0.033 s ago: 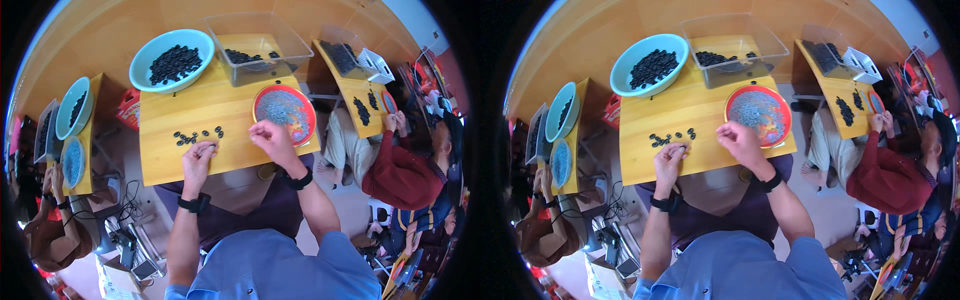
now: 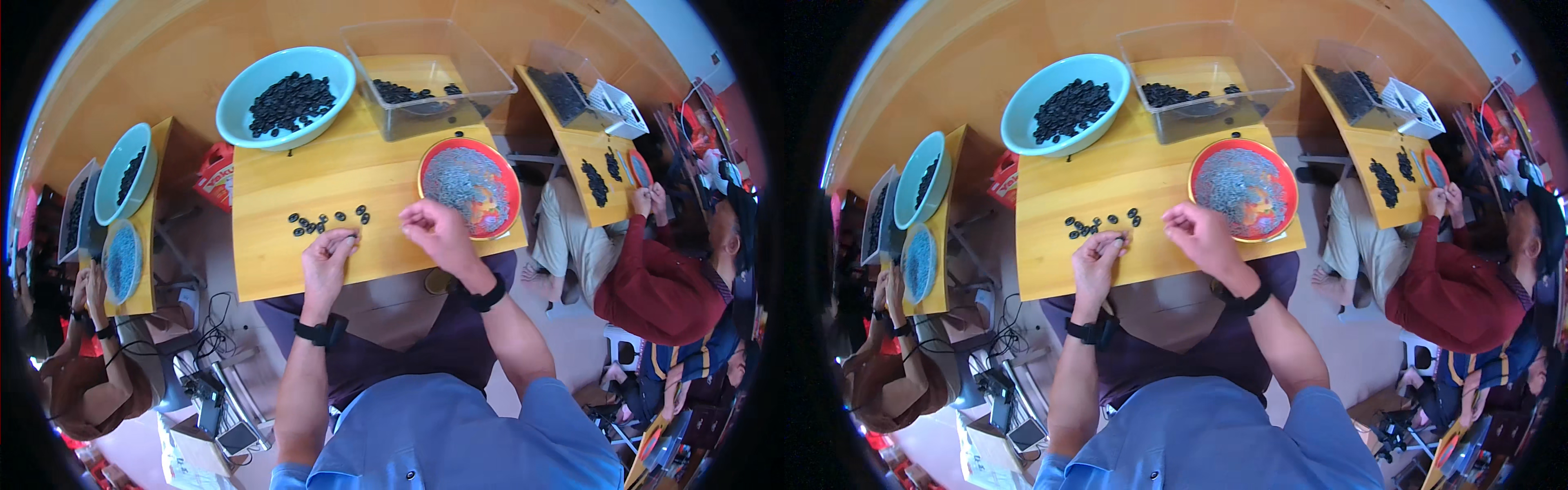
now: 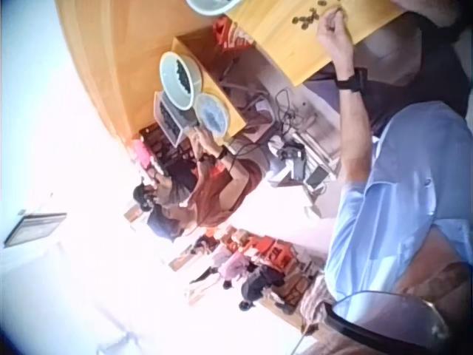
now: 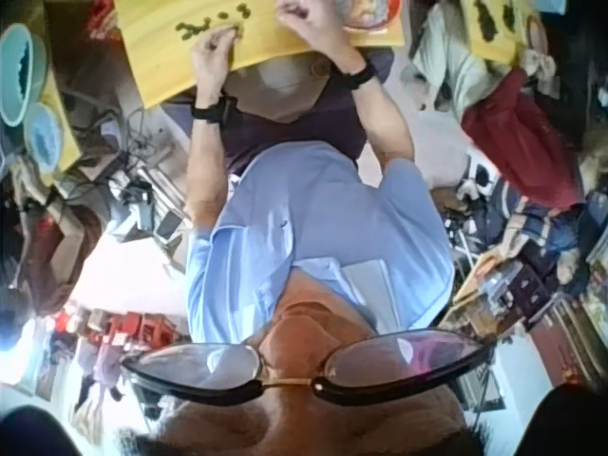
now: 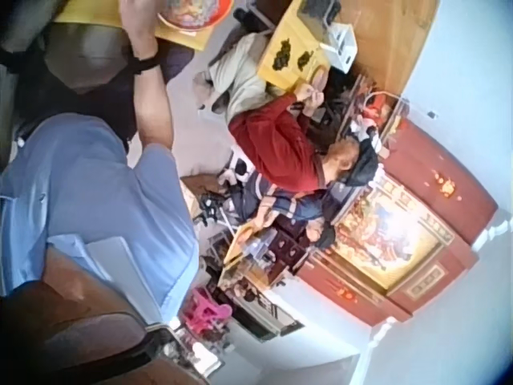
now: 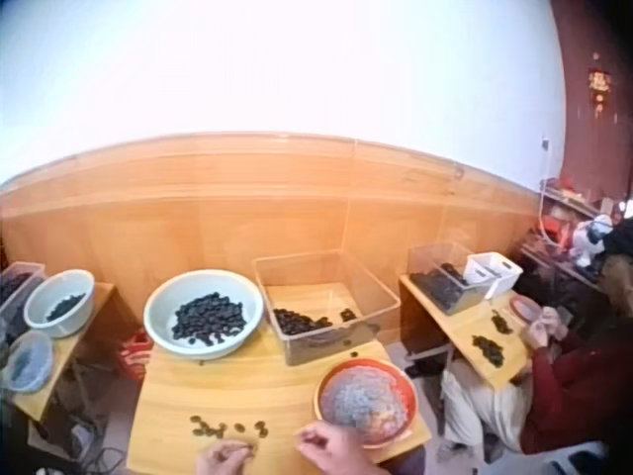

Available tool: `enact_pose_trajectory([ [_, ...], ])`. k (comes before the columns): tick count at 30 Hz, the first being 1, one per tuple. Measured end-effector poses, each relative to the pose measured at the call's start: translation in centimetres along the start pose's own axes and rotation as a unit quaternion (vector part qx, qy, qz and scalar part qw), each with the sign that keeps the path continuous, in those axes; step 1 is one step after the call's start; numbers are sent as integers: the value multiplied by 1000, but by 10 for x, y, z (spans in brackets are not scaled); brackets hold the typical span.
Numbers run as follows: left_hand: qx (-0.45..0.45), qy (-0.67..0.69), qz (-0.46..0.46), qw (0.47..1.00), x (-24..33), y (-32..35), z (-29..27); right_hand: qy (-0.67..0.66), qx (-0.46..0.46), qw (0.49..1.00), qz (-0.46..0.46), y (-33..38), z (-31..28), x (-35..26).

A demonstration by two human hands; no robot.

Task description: Sorting small black objects (possibly buttons or seeds) from a bowl onto the table.

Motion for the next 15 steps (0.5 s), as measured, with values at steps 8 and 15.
enact_pose_trajectory([
  [8, 24, -56, -21, 998, -5, 0, -9, -1, -26, 1000, -7, -18, 69, 31],
  [15, 24, -155, -27, 987, 3, 1, -4, -15, -36, 999, -8, -18, 72, 33],
])
Point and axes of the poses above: each hand's wrist, its own y-axis away from the middle knuckle, its own z-axis out of the palm, x = y × z, the point moved 10 cm from there along -y, towards the middle knuckle, and after that the axes turned 2 degrees about -y, right-handed, at the moved point
